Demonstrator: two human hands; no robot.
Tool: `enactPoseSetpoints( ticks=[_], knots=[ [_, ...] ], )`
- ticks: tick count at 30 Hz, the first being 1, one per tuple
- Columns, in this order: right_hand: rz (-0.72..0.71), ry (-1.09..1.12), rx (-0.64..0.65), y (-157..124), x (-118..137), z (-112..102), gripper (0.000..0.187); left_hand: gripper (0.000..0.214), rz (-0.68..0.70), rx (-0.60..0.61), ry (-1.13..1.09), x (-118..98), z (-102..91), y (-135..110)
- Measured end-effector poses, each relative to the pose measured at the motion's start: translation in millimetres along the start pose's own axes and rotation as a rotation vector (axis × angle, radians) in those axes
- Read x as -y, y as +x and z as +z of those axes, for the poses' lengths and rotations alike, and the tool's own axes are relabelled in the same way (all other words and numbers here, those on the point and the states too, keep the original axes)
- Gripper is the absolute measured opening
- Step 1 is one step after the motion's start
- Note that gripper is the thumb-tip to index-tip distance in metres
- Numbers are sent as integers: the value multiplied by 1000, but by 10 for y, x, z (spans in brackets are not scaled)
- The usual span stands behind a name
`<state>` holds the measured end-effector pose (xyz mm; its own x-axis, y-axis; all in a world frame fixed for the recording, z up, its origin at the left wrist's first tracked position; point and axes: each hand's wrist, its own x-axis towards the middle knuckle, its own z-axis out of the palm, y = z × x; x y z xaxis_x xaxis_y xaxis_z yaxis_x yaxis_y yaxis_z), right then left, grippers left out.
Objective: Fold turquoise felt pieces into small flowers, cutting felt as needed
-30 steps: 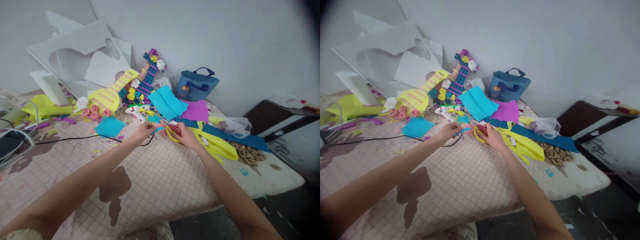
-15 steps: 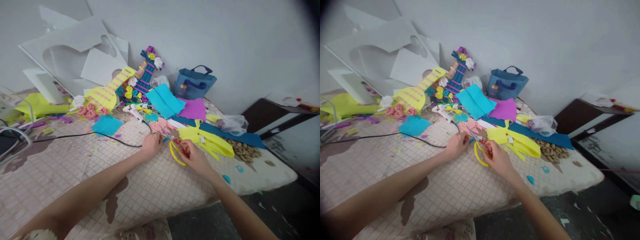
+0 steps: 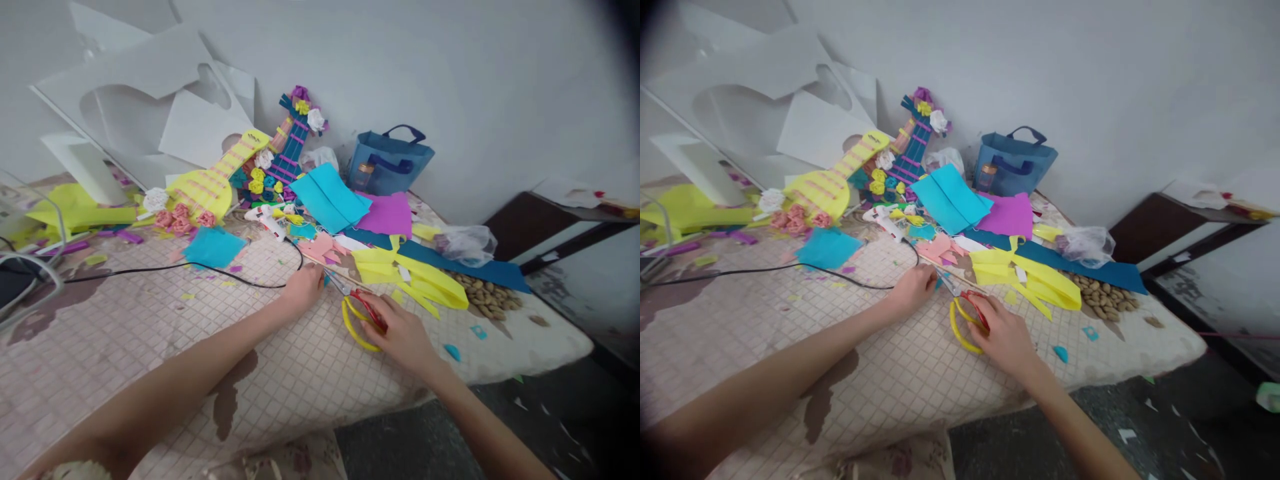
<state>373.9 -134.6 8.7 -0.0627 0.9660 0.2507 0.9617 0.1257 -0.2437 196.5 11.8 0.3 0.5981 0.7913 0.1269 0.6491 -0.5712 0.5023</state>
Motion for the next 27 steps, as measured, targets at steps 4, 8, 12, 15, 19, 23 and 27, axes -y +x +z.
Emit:
enactPoseSetpoints(
  ticks=[4,8,12,15,19,23,27],
  knots=[
    [-7,-32,-9,10,4,48,44,17,40,-3,52,-4,24,-23],
    [-19,-63,-13,55,22,111,42,16,76,-10,77,30,22,-44],
    [-5,-82,15,79,41,148,39,9,147,-18,88,61,-19,-112],
    [11,-54,1,84,51,161,38,7,198,-19,117,68,-40,-173],
    [19,-24,-26,123,78,179,37,12,236,-29,176,61,-29,-197],
    [38,-39,-4,170,87,186,37,12,258,-54,199,65,-41,-195],
    [18,-48,20,156,33,137,38,9,259,-95,163,178,-185,-263]
  ],
)
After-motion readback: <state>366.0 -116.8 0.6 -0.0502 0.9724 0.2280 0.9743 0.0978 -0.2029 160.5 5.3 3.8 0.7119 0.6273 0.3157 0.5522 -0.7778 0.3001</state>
